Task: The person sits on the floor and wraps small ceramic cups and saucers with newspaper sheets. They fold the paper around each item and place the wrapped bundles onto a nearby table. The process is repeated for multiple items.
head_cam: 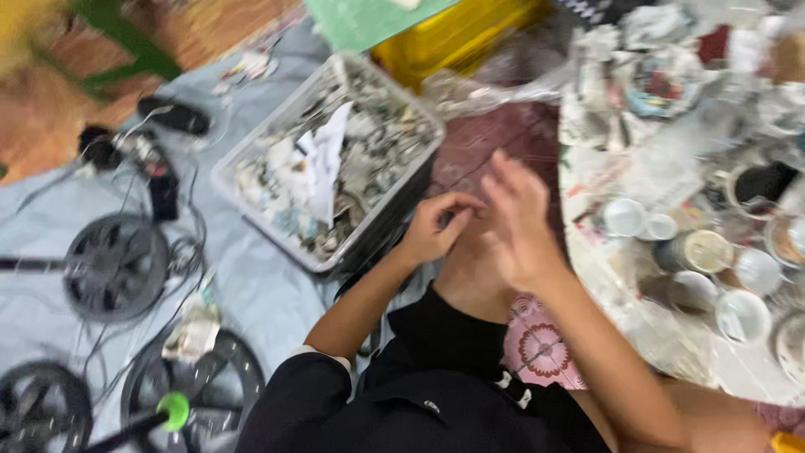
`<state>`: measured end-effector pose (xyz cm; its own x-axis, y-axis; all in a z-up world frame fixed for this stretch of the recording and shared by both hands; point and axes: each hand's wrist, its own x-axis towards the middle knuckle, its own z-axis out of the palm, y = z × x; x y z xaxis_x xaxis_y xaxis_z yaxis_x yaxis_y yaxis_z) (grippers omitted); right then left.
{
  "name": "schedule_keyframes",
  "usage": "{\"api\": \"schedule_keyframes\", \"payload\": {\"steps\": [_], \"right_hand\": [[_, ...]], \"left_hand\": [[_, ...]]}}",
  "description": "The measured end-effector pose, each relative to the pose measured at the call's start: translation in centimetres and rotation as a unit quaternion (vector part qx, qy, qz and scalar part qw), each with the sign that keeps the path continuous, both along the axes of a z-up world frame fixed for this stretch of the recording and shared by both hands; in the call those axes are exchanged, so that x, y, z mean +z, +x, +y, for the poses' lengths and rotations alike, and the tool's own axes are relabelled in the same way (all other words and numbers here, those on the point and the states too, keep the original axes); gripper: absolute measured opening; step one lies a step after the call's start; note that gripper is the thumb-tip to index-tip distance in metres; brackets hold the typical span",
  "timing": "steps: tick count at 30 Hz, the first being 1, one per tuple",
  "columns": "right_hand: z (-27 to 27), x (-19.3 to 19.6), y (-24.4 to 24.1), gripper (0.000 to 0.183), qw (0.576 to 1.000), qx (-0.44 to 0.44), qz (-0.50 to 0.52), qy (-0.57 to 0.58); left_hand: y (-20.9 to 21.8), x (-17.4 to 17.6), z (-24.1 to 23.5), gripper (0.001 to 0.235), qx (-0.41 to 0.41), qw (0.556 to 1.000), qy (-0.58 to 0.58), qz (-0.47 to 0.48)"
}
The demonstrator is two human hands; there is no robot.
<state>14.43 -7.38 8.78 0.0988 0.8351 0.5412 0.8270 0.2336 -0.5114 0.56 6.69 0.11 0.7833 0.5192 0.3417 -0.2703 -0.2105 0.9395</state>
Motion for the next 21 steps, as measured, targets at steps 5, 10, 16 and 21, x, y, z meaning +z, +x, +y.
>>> {"api": "schedule_keyframes", "payload": {"steps": [5, 10, 16, 21], "right_hand": [[2.6, -8.7, -8.6, 0.048, 0.992, 0.055, 0.110, 0.042], [1.1, -12.9, -10.2, 0.046, 0.994, 0.052, 0.092, -0.004], [0.1, -13.6, -9.2, 0.038, 0.955, 0.026, 0.295, -0.010], [0.1, -13.3, -9.3, 0.039, 0.952, 0.029, 0.303, -0.009]], "left_hand": [[-5.6, -3.1, 3.4, 0.017, 0.088, 0.988, 0.006, 0.130], [-7.2, -7.7, 9.0, 0.021, 0.281, 0.913, 0.223, 0.196], [-6.7, -12.0, 15.8, 0.045, 0.361, 0.797, 0.249, 0.416], [-6.1, -12.7, 16.9, 0.040, 0.305, 0.734, 0.238, 0.558]]}}
